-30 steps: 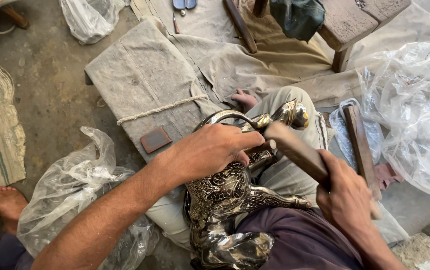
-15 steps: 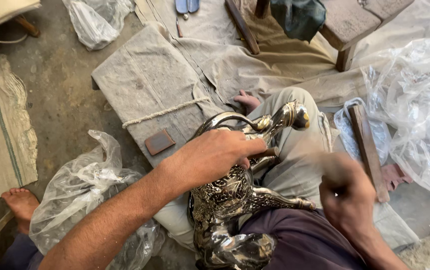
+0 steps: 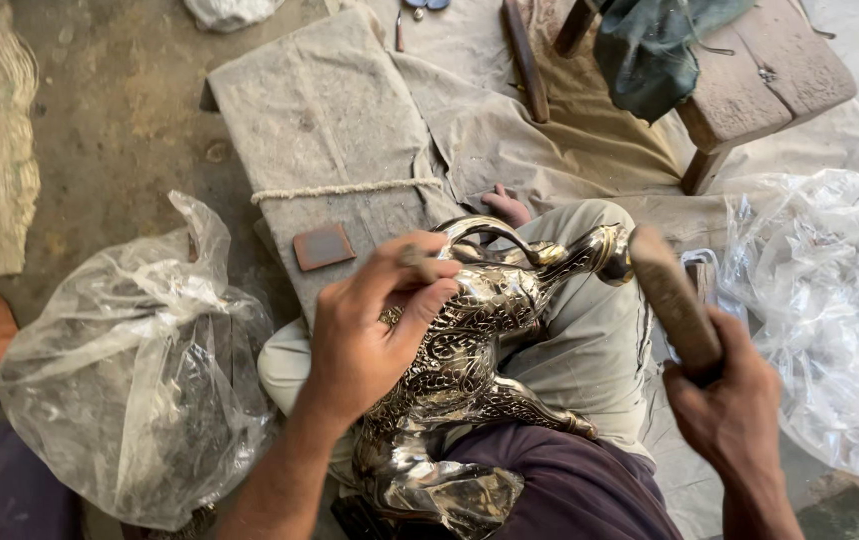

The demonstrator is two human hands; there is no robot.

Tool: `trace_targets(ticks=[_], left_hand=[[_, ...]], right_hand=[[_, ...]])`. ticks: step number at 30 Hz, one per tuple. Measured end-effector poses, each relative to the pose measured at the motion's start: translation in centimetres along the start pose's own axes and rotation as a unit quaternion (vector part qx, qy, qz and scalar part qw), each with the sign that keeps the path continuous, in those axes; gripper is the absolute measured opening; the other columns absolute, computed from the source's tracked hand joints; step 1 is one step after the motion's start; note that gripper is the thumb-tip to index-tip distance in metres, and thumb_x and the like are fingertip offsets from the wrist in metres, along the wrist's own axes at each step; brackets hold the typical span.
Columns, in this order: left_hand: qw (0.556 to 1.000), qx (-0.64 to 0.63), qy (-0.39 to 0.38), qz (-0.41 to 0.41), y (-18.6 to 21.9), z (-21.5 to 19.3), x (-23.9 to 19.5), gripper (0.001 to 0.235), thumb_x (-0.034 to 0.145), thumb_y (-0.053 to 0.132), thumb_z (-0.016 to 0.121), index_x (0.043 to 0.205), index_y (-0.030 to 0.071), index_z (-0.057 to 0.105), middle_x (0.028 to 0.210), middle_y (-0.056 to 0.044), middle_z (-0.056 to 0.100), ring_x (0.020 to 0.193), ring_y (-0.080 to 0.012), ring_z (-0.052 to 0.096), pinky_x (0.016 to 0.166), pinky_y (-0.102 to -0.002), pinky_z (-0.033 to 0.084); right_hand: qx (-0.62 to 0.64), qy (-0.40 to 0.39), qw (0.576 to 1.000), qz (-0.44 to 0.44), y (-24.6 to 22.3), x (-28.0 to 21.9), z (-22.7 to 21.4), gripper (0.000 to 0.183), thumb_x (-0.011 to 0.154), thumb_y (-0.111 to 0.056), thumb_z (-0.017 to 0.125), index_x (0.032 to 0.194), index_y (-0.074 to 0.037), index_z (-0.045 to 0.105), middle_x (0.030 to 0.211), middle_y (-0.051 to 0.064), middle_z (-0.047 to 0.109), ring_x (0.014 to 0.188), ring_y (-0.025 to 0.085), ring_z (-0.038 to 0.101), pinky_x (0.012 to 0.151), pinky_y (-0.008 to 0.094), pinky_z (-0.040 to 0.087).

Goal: The person uses a wooden mallet and a metal chisel to engrave intricate patterns onto a silver-colored metal elephant figurine. The person holds the figurine steady with one hand while striking the chisel with the mallet to create detailed designs on the surface.

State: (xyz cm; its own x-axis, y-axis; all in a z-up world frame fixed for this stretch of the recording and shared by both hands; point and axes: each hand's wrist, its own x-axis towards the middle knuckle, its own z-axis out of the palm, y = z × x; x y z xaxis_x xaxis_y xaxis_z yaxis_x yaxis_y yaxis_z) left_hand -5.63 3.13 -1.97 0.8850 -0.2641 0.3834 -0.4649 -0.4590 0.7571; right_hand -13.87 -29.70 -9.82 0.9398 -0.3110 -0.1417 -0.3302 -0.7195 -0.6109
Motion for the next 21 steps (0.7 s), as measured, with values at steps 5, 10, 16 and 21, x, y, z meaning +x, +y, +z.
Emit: trace_targets(ticks=[5, 10, 16, 21], left_hand=[[0.963, -0.161, 0.165, -0.138, -0.4, 3.4, -4.5, 0.029, 0.104, 0.012, 0.069, 0.124, -0.002, 0.054, 0.105, -0.011, 0.075, 0.091, -0.0138, 0.076, 0.075, -0.024, 0.064], [0.961, -0.158, 0.198, -0.108, -2.3, 6.1, -5.6, 0.017, 0.108, 0.012, 0.062, 0.108, 0.001, 0.050, 0.101, -0.010, 0.071, 0.080, -0.0117, 0.072, 0.063, -0.020, 0.060], [0.972, -0.127, 0.195, -0.038, -2.9, 6.6, -5.7, 0.016, 0.112, 0.013, 0.055, 0.111, 0.000, 0.047, 0.103, -0.010, 0.069, 0.083, -0.0126, 0.072, 0.061, -0.020, 0.061], [0.981, -0.042, 0.183, -0.045, -2.3, 6.4, -5.5, 0.014, 0.108, 0.010, 0.060, 0.104, 0.001, 0.049, 0.099, -0.010, 0.071, 0.075, -0.0111, 0.071, 0.050, -0.022, 0.053]], right_hand=[[0.002, 0.094, 0.985, -0.147, -2.0, 4.0, -2.8, 0.056, 0.081, -0.011, 0.076, 0.134, -0.001, 0.059, 0.103, 0.024, 0.072, 0.090, 0.032, 0.072, 0.075, 0.042, 0.057], [-0.089, 0.086, 0.947, -0.297, -7.3, 8.5, -6.2, 0.031, 0.103, -0.013, 0.079, 0.124, -0.001, 0.061, 0.105, 0.019, 0.071, 0.093, 0.026, 0.071, 0.082, 0.036, 0.057], [-0.299, 0.082, 0.804, -0.507, -17.4, 11.3, -7.3, 0.027, 0.097, -0.014, 0.073, 0.122, -0.006, 0.064, 0.100, 0.011, 0.071, 0.090, 0.023, 0.067, 0.085, 0.040, 0.052], [-0.369, 0.032, 0.733, -0.570, -23.5, 10.2, -7.2, 0.019, 0.098, -0.024, 0.069, 0.117, -0.017, 0.068, 0.090, 0.003, 0.071, 0.077, 0.019, 0.066, 0.082, 0.040, 0.052]])
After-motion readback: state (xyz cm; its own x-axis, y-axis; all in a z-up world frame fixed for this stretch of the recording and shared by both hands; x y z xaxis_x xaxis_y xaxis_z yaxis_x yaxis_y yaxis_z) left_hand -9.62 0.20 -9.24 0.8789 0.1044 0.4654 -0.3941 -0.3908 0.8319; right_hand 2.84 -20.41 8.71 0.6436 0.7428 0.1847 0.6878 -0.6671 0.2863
